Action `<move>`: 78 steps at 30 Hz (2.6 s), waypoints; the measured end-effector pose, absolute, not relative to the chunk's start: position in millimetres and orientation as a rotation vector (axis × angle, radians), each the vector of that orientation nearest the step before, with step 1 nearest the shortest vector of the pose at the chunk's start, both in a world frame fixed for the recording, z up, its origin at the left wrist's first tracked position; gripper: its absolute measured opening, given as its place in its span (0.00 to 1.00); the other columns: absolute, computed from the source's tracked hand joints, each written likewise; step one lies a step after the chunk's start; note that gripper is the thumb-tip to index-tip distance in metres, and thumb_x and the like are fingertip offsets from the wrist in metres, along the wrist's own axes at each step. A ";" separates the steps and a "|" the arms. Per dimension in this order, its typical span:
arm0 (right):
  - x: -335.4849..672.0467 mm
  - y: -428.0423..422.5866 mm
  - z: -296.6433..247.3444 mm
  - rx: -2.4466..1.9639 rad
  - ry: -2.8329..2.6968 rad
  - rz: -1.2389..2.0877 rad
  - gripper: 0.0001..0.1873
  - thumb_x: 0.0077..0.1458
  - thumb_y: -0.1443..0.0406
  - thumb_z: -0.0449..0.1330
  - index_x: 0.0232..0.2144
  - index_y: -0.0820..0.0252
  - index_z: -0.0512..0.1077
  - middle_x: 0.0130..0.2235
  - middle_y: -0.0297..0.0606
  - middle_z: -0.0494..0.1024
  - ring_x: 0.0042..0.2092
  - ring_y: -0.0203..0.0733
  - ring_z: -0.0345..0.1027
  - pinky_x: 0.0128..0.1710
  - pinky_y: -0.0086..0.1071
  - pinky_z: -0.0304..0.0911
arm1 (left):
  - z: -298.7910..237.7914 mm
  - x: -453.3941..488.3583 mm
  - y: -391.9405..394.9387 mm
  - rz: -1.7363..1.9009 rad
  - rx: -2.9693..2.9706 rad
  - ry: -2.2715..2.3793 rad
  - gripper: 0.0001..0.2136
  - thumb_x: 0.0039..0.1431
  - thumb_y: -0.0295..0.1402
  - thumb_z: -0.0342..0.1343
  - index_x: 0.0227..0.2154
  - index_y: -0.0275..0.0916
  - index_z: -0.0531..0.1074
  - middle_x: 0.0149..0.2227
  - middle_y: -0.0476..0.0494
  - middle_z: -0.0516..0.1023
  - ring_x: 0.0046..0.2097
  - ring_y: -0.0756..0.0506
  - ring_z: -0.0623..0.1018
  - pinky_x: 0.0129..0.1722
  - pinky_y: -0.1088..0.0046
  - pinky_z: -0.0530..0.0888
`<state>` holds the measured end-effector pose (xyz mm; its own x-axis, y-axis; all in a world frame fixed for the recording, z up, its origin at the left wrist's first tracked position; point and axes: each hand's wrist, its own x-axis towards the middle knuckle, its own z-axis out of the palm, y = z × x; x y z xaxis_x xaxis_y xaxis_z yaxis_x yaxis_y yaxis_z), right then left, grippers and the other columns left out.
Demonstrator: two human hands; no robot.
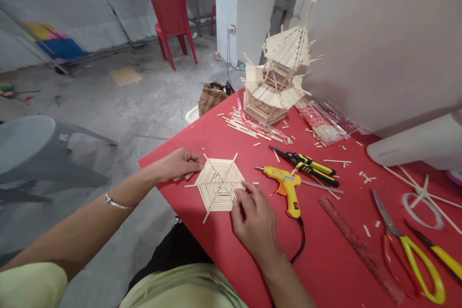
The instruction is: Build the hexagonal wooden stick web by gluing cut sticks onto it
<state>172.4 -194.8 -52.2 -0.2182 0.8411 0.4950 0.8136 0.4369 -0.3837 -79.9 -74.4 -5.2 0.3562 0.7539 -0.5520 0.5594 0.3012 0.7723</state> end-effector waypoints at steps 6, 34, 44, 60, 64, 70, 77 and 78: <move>173.0 -193.8 -55.1 -1.363 -2.039 0.053 0.14 0.60 0.67 0.60 0.49 0.59 0.72 0.52 0.47 0.76 0.52 0.48 0.72 0.53 0.42 0.70 | -2.9 -77.7 -74.7 0.195 1.370 1.346 0.10 0.56 0.33 0.56 0.21 0.38 0.68 0.14 0.55 0.68 0.12 0.55 0.61 0.12 0.78 0.59; 142.0 -161.3 -31.1 -1.381 -2.165 0.002 0.22 0.67 0.63 0.51 0.61 0.60 0.65 0.63 0.49 0.68 0.63 0.51 0.62 0.60 0.49 0.61 | -12.9 -85.5 -83.8 0.382 1.463 1.366 0.12 0.53 0.40 0.54 0.20 0.40 0.65 0.14 0.55 0.65 0.13 0.53 0.61 0.14 0.77 0.56; 145.9 -155.5 -59.4 -1.346 -2.132 -0.113 0.22 0.66 0.65 0.50 0.60 0.59 0.66 0.62 0.49 0.70 0.62 0.51 0.63 0.61 0.50 0.60 | -37.9 -106.5 -110.3 1.017 1.639 1.330 0.14 0.56 0.43 0.56 0.26 0.36 0.74 0.22 0.51 0.71 0.26 0.51 0.67 0.28 0.76 0.64; 145.9 -156.5 -66.7 -1.293 -2.152 -0.127 0.23 0.63 0.67 0.52 0.60 0.58 0.65 0.59 0.47 0.73 0.60 0.51 0.67 0.59 0.51 0.64 | -27.8 -91.3 -96.5 0.707 1.652 1.507 0.14 0.52 0.42 0.54 0.19 0.37 0.69 0.20 0.50 0.69 0.24 0.51 0.66 0.26 0.74 0.61; 145.9 -157.2 -66.4 -1.287 -2.167 -0.108 0.23 0.63 0.68 0.51 0.59 0.59 0.65 0.59 0.48 0.73 0.60 0.51 0.66 0.59 0.52 0.63 | -16.1 -88.1 -91.2 0.551 1.410 1.487 0.17 0.51 0.46 0.55 0.17 0.40 0.63 0.14 0.54 0.64 0.15 0.54 0.58 0.17 0.75 0.53; 146.1 -157.1 -65.4 -1.257 -2.169 -0.110 0.23 0.61 0.68 0.52 0.59 0.60 0.66 0.60 0.48 0.73 0.60 0.51 0.66 0.58 0.51 0.64 | -10.0 -90.0 -81.2 0.405 1.329 1.394 0.18 0.45 0.48 0.60 0.16 0.39 0.66 0.13 0.53 0.66 0.13 0.55 0.58 0.13 0.77 0.54; 146.3 -156.8 -61.3 -1.226 -2.227 -0.064 0.23 0.60 0.68 0.53 0.58 0.58 0.68 0.61 0.46 0.72 0.62 0.49 0.65 0.61 0.50 0.64 | -9.3 -84.6 -76.0 0.358 1.308 1.398 0.15 0.44 0.44 0.61 0.15 0.38 0.67 0.13 0.51 0.68 0.13 0.56 0.57 0.12 0.77 0.52; 146.3 -156.8 -61.1 -1.223 -2.232 -0.055 0.23 0.60 0.68 0.53 0.58 0.58 0.68 0.62 0.45 0.71 0.62 0.49 0.65 0.61 0.50 0.63 | -9.9 -84.2 -75.5 0.360 1.303 1.409 0.15 0.44 0.43 0.61 0.15 0.37 0.68 0.13 0.51 0.68 0.13 0.56 0.57 0.12 0.77 0.52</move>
<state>146.3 -156.8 -61.1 -0.4056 0.7578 0.5111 0.7822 0.5770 -0.2348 -84.2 -75.5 -9.9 0.2390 0.8318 -0.5010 0.4897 0.3422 0.8019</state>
